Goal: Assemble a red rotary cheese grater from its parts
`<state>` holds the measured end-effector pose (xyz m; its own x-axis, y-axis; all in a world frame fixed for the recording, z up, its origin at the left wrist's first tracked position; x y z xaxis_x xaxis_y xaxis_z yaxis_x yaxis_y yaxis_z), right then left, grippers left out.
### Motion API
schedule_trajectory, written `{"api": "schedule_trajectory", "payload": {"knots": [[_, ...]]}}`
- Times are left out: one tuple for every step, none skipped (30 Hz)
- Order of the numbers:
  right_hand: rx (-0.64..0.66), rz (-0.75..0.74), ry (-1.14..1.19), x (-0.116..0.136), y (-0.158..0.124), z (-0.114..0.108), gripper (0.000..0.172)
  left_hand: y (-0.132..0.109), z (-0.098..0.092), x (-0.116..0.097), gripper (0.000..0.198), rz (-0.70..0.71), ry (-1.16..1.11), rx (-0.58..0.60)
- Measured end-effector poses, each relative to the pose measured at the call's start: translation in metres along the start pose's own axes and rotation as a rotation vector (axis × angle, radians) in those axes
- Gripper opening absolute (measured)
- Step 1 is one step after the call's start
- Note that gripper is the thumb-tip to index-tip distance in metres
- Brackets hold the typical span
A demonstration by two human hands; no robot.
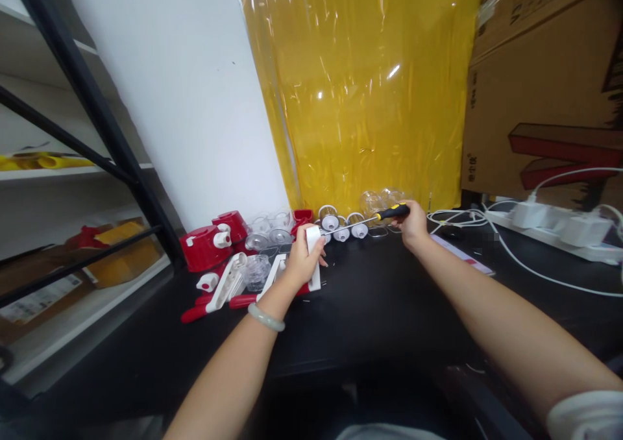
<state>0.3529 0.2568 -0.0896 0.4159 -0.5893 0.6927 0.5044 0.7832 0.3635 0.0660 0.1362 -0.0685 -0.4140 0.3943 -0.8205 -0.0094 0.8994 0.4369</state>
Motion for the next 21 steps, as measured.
{"api": "schedule_trajectory", "payload": {"knots": [[-0.002, -0.012, -0.007, 0.0013, -0.0005, 0.0000, 0.014, 0.0001, 0.0003, 0.0005, 0.042, 0.002, -0.006, 0.002], [-0.003, -0.027, -0.014, 0.0030, -0.0010, 0.0001, 0.013, 0.0001, 0.0007, 0.0010, 0.041, 0.004, -0.013, 0.004], [-0.006, -0.042, -0.023, 0.0048, -0.0015, 0.0002, 0.012, 0.0002, 0.0012, 0.0015, 0.041, 0.004, -0.019, 0.005], [-0.010, -0.056, -0.033, 0.0066, -0.0018, 0.0002, 0.011, 0.0002, 0.0018, 0.0022, 0.042, 0.003, -0.026, 0.006], [-0.013, -0.067, -0.045, 0.0083, -0.0020, 0.0003, 0.011, 0.0003, 0.0023, 0.0028, 0.042, 0.001, -0.033, 0.005], [-0.013, -0.076, -0.058, 0.0095, -0.0020, 0.0003, 0.011, 0.0004, 0.0029, 0.0035, 0.042, -0.002, -0.039, 0.007], [-0.013, -0.083, -0.070, 0.0104, -0.0019, 0.0003, 0.011, 0.0005, 0.0035, 0.0042, 0.042, -0.005, -0.044, 0.009], [-0.016, -0.092, -0.081, 0.0110, -0.0016, 0.0001, 0.012, 0.0005, 0.0040, 0.0048, 0.042, -0.007, -0.048, 0.011], [-0.021, -0.102, -0.089, 0.0112, -0.0011, -0.0003, 0.014, 0.0005, 0.0045, 0.0052, 0.042, -0.006, -0.050, 0.014], [-0.026, -0.114, -0.091, 0.0112, -0.0007, -0.0007, 0.015, 0.0004, 0.0049, 0.0055, 0.042, -0.004, -0.051, 0.017], [-0.029, -0.124, -0.090, 0.0108, -0.0003, -0.0010, 0.017, 0.0003, 0.0051, 0.0056, 0.042, -0.001, -0.052, 0.018], [-0.030, -0.131, -0.088, 0.0101, 0.0001, -0.0012, 0.019, 0.0002, 0.0051, 0.0058, 0.042, 0.002, -0.053, 0.016], [-0.030, -0.133, -0.086, 0.0091, 0.0004, -0.0013, 0.021, 0.0001, 0.0050, 0.0059, 0.042, 0.003, -0.053, 0.014], [-0.028, -0.129, -0.086, 0.0080, 0.0007, -0.0012, 0.022, 0.0000, 0.0049, 0.0060, 0.042, 0.002, -0.053, 0.012], [-0.027, -0.119, -0.088, 0.0068, 0.0009, -0.0012, 0.023, -0.0001, 0.0049, 0.0062, 0.042, 0.001, -0.052, 0.011], [-0.029, -0.104, -0.089, 0.0056, 0.0011, -0.0011, 0.024, -0.0002, 0.0049, 0.0062, 0.042, 0.001, -0.051, 0.010], [-0.031, -0.086, -0.086, 0.0046, 0.0011, -0.0010, 0.026, -0.0003, 0.0051, 0.0062, 0.042, 0.003, -0.047, 0.008], [-0.033, -0.067, -0.079, 0.0038, 0.0011, -0.0008, 0.027, -0.0005, 0.0052, 0.0061, 0.042, 0.005, -0.042, 0.005], [-0.035, -0.047, -0.067, 0.0033, 0.0008, -0.0005, 0.029, -0.0007, 0.0054, 0.0060, 0.042, 0.006, -0.035, 0.001], [-0.036, -0.026, -0.053, 0.0030, 0.0004, -0.0001, 0.032, -0.0010, 0.0056, 0.0059, 0.041, 0.006, -0.025, -0.005], [-0.033, -0.005, -0.039, 0.0029, -0.0003, 0.0005, 0.034, -0.0014, 0.0058, 0.0058, 0.041, 0.006, -0.014, -0.010]]}}
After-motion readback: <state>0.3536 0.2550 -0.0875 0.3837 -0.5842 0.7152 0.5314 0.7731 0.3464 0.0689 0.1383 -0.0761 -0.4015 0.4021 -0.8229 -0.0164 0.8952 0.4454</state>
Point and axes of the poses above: each hand's wrist, its own y-axis towards the middle knuckle, its own z-axis out of the palm, x = y × z, the point moved 5 cm from there along y, towards the middle knuckle, and after that the axes turned 11 degrees about -z, right-handed, at the moved point
